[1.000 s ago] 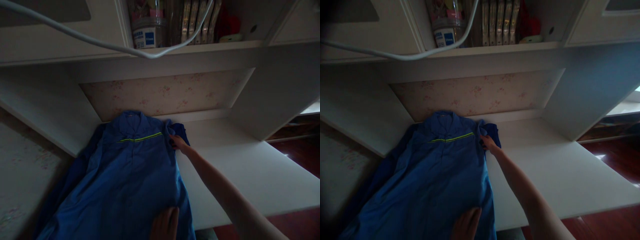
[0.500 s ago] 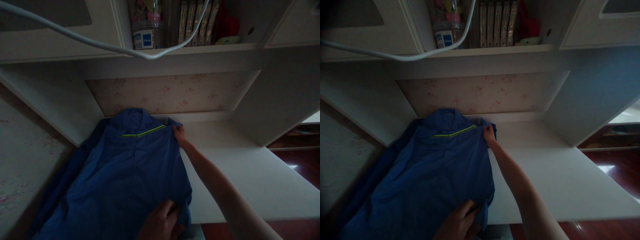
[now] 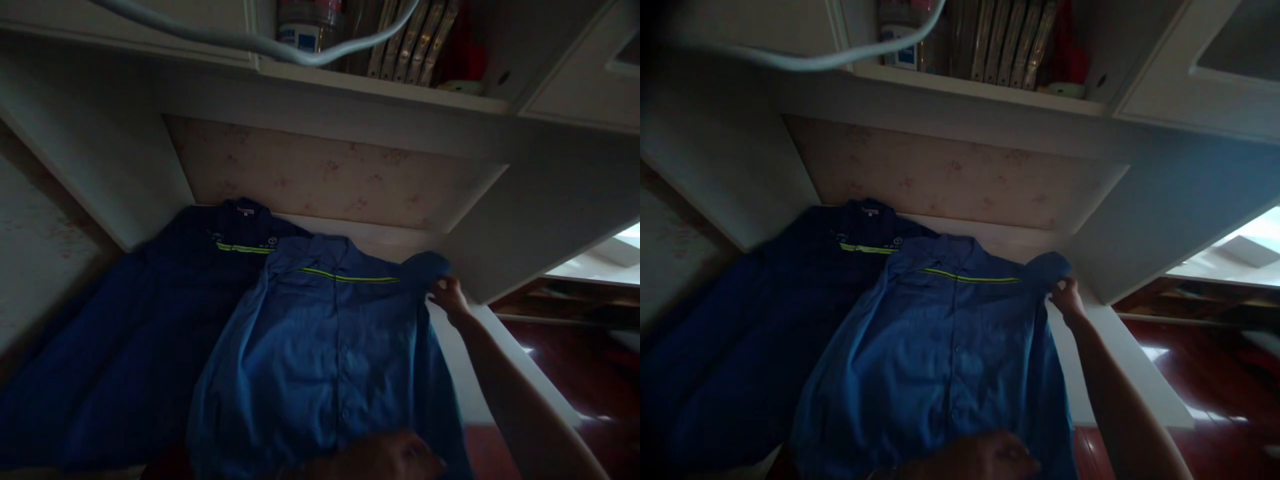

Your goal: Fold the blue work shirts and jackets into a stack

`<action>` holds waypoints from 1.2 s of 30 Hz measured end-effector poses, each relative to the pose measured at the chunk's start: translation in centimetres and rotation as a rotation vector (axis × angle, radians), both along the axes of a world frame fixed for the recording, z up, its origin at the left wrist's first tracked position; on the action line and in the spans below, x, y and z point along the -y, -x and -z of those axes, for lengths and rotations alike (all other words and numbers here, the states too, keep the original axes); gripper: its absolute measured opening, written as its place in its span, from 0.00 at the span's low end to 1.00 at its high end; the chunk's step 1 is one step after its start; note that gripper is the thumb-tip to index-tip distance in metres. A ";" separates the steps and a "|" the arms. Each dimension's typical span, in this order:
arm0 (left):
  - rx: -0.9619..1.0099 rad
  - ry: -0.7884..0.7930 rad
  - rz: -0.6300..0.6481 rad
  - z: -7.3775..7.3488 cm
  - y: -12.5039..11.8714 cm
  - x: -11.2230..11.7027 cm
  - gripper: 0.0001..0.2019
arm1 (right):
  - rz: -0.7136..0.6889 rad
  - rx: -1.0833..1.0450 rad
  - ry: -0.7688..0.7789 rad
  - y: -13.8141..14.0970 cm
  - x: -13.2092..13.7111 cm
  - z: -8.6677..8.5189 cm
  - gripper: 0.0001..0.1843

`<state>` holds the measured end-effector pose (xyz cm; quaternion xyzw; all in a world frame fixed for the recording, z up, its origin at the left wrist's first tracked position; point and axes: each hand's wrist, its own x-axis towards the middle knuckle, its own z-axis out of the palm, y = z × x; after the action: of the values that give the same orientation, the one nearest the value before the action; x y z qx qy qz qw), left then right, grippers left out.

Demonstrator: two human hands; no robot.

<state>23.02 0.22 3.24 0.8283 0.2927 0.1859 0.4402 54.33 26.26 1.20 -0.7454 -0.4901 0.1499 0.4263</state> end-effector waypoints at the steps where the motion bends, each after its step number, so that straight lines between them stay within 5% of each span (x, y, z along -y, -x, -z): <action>1: 0.012 -0.035 -0.070 -0.5 1.6 -1.3 0.18 | 0.038 0.049 0.083 -0.4 1.1 0.6 0.34; 3: -0.035 -0.166 -0.301 -1.4 5.3 -4.8 0.17 | 0.042 0.187 0.194 0.6 3.2 1.6 0.37; 6: -0.289 -0.455 -0.607 -2.0 10.6 -11.7 0.15 | -0.153 0.407 0.182 5.8 6.2 2.7 0.34; 10: -0.455 -0.524 -0.772 -1.6 16.4 -19.7 0.22 | -0.415 0.586 0.172 14.1 9.9 4.1 0.29; 14: -0.571 -0.479 -0.773 -1.1 19.9 -24.4 0.23 | -0.611 0.658 0.277 18.0 11.6 5.2 0.27; 17: -0.645 -0.364 -0.770 -0.7 22.0 -26.3 0.11 | -0.652 0.654 0.302 17.8 11.6 5.5 0.26; 19: -0.679 -0.294 -0.839 -0.6 23.8 -26.7 0.13 | -0.657 0.646 0.310 17.2 11.7 5.6 0.26; 24: -0.760 -0.143 -1.143 -1.0 29.9 -24.7 0.19 | -0.599 0.604 0.340 15.7 12.2 5.4 0.27; 27: -0.743 -0.091 -1.199 -1.3 32.8 -23.7 0.18 | -0.503 0.556 0.327 14.6 11.2 5.0 0.26; 32: -0.505 -0.058 -1.141 -0.4 32.1 -26.8 0.23 | -0.324 0.524 0.202 12.6 4.0 3.8 0.26; 36: -0.362 0.100 -1.071 1.2 30.3 -30.3 0.24 | -0.225 0.577 0.245 10.6 -2.8 3.6 0.26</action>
<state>-7.24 30.48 2.05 0.5609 0.7512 0.2244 0.2660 43.71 29.08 -2.42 -0.7439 -0.6483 0.0366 0.1580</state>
